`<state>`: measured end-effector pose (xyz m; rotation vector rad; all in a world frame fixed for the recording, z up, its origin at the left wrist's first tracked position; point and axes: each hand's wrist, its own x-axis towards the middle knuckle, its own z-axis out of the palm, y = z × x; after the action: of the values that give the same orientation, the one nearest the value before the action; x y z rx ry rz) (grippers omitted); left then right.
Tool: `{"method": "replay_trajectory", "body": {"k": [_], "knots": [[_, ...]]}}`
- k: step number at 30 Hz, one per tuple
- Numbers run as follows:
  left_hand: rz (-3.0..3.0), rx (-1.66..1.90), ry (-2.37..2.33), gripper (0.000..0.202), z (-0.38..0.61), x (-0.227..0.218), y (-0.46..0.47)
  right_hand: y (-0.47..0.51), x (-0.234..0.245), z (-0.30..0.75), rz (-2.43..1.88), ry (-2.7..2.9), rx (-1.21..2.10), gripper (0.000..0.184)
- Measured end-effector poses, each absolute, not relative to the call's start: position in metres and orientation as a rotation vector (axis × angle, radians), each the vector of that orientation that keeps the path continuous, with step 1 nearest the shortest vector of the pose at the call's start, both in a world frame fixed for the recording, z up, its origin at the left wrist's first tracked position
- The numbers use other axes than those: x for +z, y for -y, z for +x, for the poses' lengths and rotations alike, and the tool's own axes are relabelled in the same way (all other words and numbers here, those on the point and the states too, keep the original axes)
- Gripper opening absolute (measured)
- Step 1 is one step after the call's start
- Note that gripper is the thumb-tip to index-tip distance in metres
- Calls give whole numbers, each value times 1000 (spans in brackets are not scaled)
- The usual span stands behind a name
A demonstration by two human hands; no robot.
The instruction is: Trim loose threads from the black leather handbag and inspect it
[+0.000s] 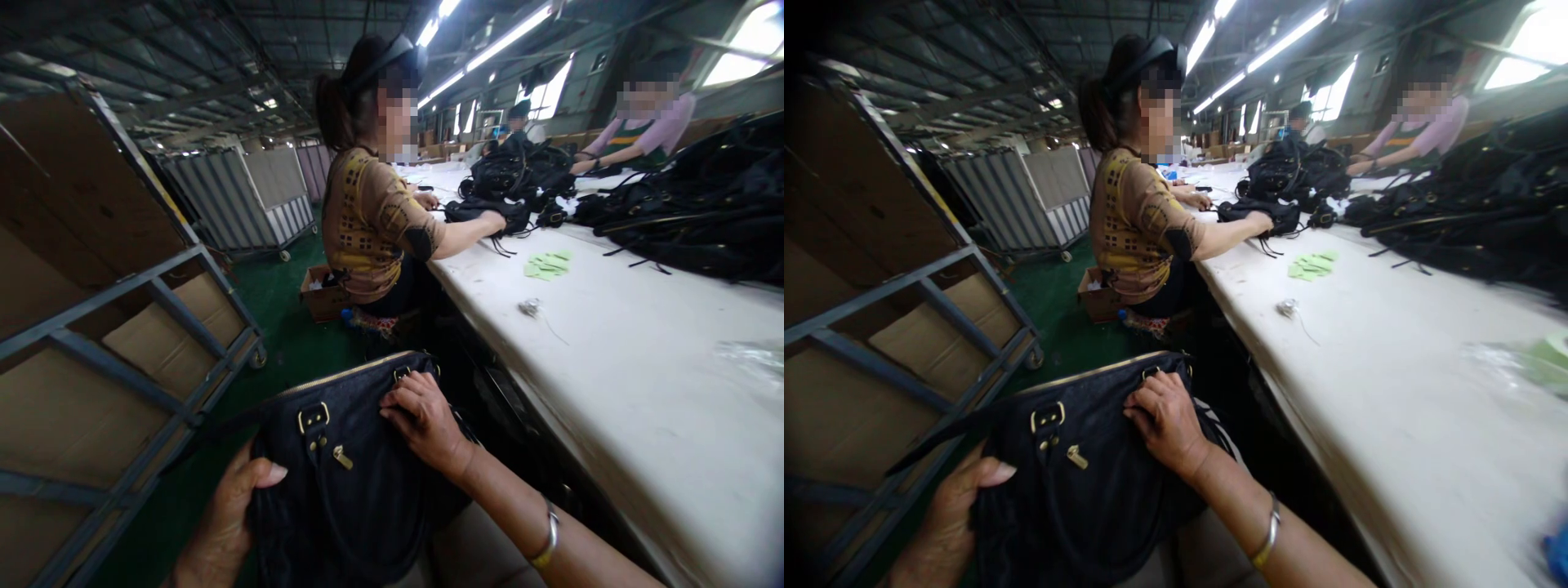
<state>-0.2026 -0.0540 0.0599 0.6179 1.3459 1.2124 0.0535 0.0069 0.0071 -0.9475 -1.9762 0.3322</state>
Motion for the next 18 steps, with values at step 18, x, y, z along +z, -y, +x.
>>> {"method": "replay_trajectory", "body": {"k": [18], "knots": [[386, 1349, -1430, 50, -215, 35, 56, -4, -66, 161, -1652, 1216, 195, 24]]}}
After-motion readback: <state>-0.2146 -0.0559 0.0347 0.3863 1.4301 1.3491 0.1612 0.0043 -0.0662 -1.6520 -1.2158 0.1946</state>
